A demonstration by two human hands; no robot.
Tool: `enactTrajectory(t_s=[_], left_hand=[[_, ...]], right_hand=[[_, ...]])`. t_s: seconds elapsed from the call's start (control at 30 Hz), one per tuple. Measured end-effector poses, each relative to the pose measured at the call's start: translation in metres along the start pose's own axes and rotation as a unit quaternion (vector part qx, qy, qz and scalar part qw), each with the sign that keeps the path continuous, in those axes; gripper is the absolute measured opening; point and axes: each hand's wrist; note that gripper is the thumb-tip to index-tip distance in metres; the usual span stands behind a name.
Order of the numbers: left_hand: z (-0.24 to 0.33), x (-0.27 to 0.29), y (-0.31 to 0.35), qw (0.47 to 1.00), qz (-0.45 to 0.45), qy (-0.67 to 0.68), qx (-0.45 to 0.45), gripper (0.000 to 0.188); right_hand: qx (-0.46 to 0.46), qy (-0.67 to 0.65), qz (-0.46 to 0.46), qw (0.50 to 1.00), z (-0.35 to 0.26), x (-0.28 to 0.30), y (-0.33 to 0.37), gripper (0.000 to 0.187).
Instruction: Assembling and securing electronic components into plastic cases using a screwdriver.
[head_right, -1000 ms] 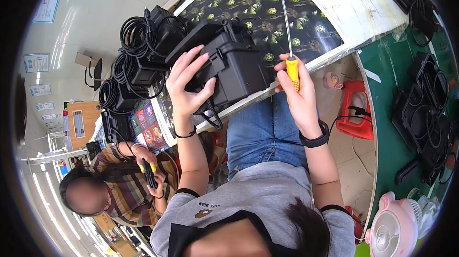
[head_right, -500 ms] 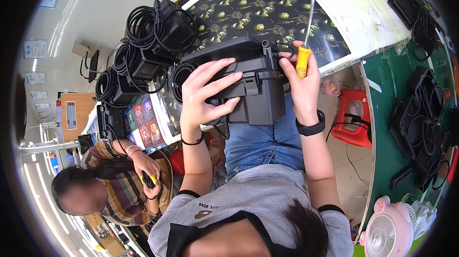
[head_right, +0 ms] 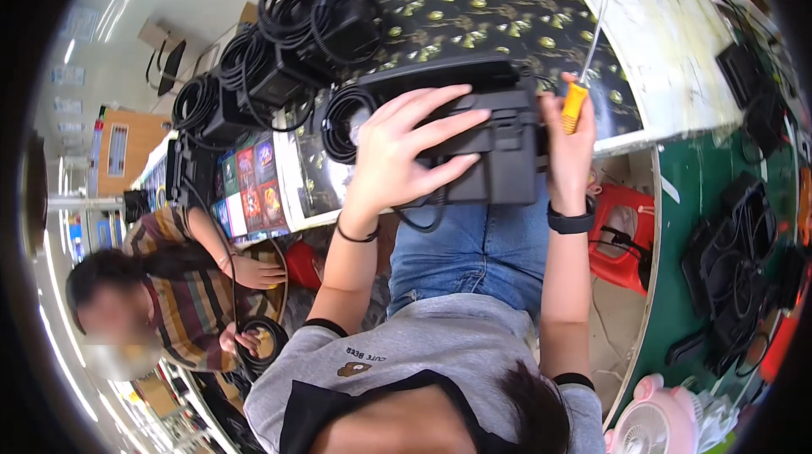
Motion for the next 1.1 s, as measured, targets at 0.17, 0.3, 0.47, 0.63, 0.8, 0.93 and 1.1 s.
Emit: enactTrajectory(t_s=[0.17,0.3,0.47,0.63,0.8,0.93,1.1], left_hand=[[-0.005,-0.016,-0.017,0.992,0.046,-0.057,0.106,0.042],[-0.017,-0.019,-0.016,0.959,0.263,0.017,0.105,0.026],[-0.028,-0.01,0.044,0.934,0.27,-0.076,0.223,0.028],[-0.015,-0.006,0.124,0.918,-0.006,-0.268,0.291,0.047],[0.004,0.014,0.157,0.914,0.189,-0.091,0.347,0.037],[0.001,0.036,0.153,0.914,0.318,-0.148,0.204,0.043],[-0.019,0.054,0.071,0.951,0.304,-0.048,0.005,0.054]], right_hand=[[-0.002,-0.111,-0.001,0.994,0.005,0.0,0.009,0.039],[0.026,-0.059,0.022,0.998,0.004,0.004,0.026,0.036],[0.03,-0.066,-0.011,0.997,-0.004,0.007,0.04,0.035],[0.072,0.029,-0.039,0.996,-0.019,-0.009,0.042,0.038],[0.119,0.174,-0.107,0.972,-0.014,-0.004,0.034,0.036],[0.081,0.085,-0.075,0.99,-0.01,-0.01,0.039,0.038],[0.061,-0.003,-0.055,0.997,-0.005,-0.008,0.04,0.038]])
Point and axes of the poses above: each hand's wrist, its own y-axis away from the middle knuckle, its own x-axis out of the back of the hand, z = x × y, and after that the axes turned 10 degrees about -x, right-handed
